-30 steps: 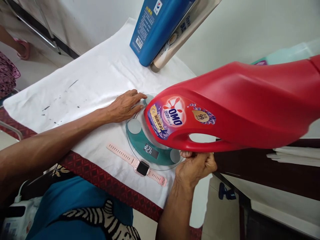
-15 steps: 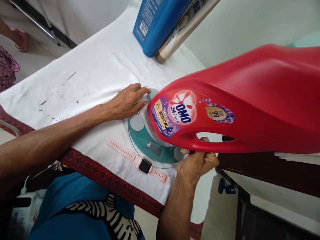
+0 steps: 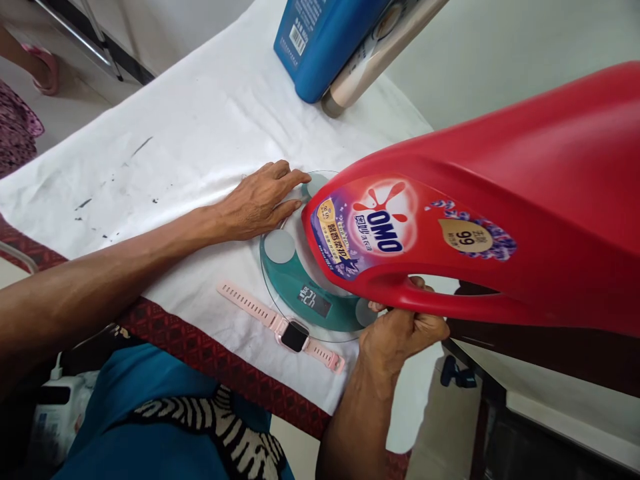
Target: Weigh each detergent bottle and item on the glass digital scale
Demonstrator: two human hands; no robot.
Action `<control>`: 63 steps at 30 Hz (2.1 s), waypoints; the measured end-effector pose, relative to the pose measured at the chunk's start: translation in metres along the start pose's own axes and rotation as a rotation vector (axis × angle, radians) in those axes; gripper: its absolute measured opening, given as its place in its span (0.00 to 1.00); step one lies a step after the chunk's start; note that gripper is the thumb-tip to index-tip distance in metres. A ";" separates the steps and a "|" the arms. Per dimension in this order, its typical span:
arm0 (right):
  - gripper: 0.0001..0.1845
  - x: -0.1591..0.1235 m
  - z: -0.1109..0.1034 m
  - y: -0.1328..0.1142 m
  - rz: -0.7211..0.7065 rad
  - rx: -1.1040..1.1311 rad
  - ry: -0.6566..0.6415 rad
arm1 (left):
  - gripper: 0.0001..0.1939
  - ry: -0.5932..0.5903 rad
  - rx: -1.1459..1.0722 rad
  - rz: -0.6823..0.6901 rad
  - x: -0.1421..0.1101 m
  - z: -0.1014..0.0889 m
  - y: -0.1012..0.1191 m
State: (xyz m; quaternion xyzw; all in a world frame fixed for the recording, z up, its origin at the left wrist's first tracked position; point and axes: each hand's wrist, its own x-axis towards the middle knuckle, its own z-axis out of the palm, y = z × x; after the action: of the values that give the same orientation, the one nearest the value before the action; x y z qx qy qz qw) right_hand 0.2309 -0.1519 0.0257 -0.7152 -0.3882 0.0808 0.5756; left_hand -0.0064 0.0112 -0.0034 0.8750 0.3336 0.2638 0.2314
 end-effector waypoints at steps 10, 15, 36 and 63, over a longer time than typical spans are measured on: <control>0.24 0.024 0.019 -0.047 -0.243 0.479 -0.043 | 0.24 0.035 -0.070 -0.018 0.001 -0.003 0.001; 0.27 0.032 0.008 -0.084 -0.050 0.396 -0.236 | 0.25 0.039 -0.082 -0.020 0.002 -0.006 -0.002; 0.30 0.037 -0.109 -0.050 0.005 0.158 0.424 | 0.27 0.022 -0.115 -0.119 0.002 -0.010 0.005; 0.25 0.122 -0.041 0.007 -0.016 0.125 0.317 | 0.20 0.070 -0.153 -0.082 -0.005 -0.001 0.004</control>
State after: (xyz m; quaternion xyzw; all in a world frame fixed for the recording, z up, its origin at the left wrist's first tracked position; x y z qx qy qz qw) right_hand 0.3411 -0.1038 0.0731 -0.6787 -0.2925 -0.0135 0.6735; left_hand -0.0080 0.0053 -0.0020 0.8307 0.3556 0.3091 0.2964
